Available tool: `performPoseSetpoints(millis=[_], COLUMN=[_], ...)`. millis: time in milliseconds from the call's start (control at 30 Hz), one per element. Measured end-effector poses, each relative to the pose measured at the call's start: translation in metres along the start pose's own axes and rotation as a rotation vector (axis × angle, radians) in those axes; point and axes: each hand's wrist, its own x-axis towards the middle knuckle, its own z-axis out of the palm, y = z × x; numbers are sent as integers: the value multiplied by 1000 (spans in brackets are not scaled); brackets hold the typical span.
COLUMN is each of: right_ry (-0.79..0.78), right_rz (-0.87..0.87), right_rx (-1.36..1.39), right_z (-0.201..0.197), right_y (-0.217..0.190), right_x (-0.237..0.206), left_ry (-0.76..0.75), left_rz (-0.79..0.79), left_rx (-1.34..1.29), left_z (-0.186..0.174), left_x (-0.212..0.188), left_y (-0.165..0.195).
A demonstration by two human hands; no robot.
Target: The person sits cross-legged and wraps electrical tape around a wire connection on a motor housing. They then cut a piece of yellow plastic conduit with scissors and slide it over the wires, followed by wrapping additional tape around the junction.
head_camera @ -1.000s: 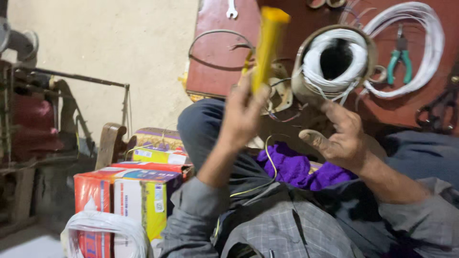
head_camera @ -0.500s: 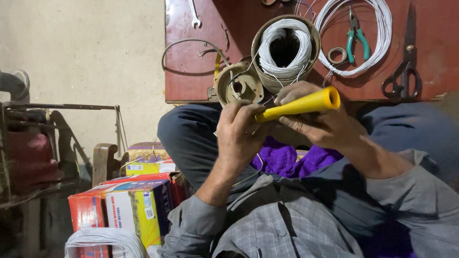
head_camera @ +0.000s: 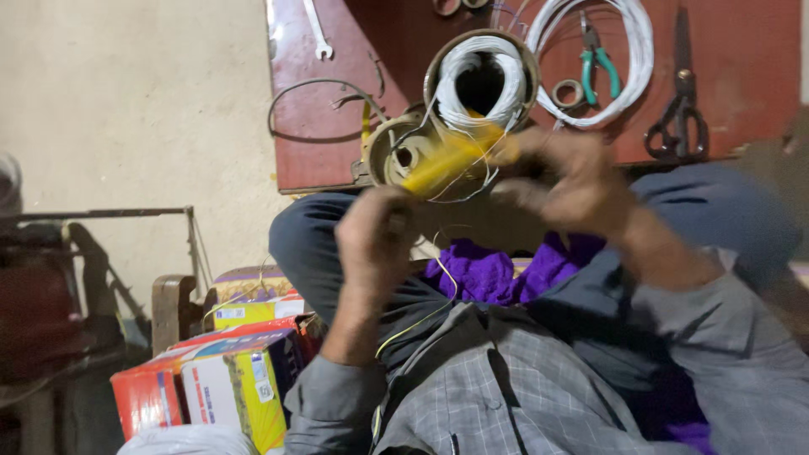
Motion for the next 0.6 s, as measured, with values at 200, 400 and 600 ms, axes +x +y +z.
performPoseSetpoints(millis=[200,400,600], right_ry=[387,320,220], right_rz=[730,1060,1051], right_rx=[-335,-843,-1063], right_z=[-104,-95,-69], right_y=[119,197,176], right_x=[-44,-113,-104], left_ry=[351,476,248], left_rz=[-401,-665,-725], left_rx=[-535,-747,-883], left_z=[-23,3,8], left_x=[29,57,54], left_y=[-116,-202,-210])
